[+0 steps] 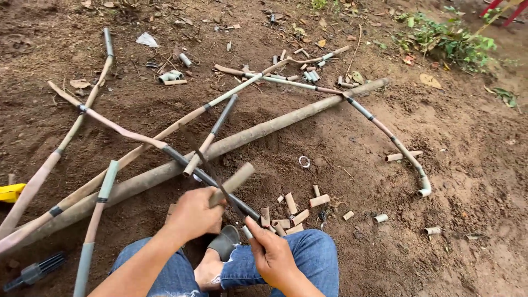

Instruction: Cutting bamboo sticks into small pieces using a hacksaw while sitting on the ground.

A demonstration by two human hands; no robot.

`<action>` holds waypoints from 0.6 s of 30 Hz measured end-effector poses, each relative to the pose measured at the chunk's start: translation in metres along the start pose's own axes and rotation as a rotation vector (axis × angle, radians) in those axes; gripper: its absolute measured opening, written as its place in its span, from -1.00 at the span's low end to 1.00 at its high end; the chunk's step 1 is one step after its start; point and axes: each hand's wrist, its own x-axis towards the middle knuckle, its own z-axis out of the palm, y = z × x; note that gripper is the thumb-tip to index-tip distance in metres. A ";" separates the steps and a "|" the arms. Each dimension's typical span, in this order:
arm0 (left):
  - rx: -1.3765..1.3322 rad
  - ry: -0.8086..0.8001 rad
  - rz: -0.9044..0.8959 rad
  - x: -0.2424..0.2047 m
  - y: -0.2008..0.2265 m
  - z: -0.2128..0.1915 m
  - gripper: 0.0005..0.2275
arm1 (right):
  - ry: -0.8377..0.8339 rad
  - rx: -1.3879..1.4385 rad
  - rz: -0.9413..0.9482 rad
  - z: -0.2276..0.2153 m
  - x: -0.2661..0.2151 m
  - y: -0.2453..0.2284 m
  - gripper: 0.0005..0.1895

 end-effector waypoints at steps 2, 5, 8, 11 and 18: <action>-0.017 0.062 0.003 0.004 -0.006 -0.005 -0.80 | 0.017 0.005 -0.014 0.000 -0.003 0.003 -0.49; -0.027 0.061 -0.039 -0.002 -0.002 -0.001 -0.79 | -0.020 -0.030 -0.001 -0.001 -0.011 0.004 -0.47; 0.060 -0.078 -0.122 -0.006 0.012 -0.005 -0.79 | 0.010 -0.020 -0.039 -0.001 -0.001 -0.004 -0.43; 0.001 0.039 -0.073 0.005 -0.008 -0.008 -0.74 | -0.024 -0.020 -0.042 -0.003 -0.003 -0.003 -0.40; 0.107 -0.158 -0.215 -0.014 0.040 -0.015 -0.73 | -0.027 -0.025 -0.052 -0.001 0.002 -0.004 -0.41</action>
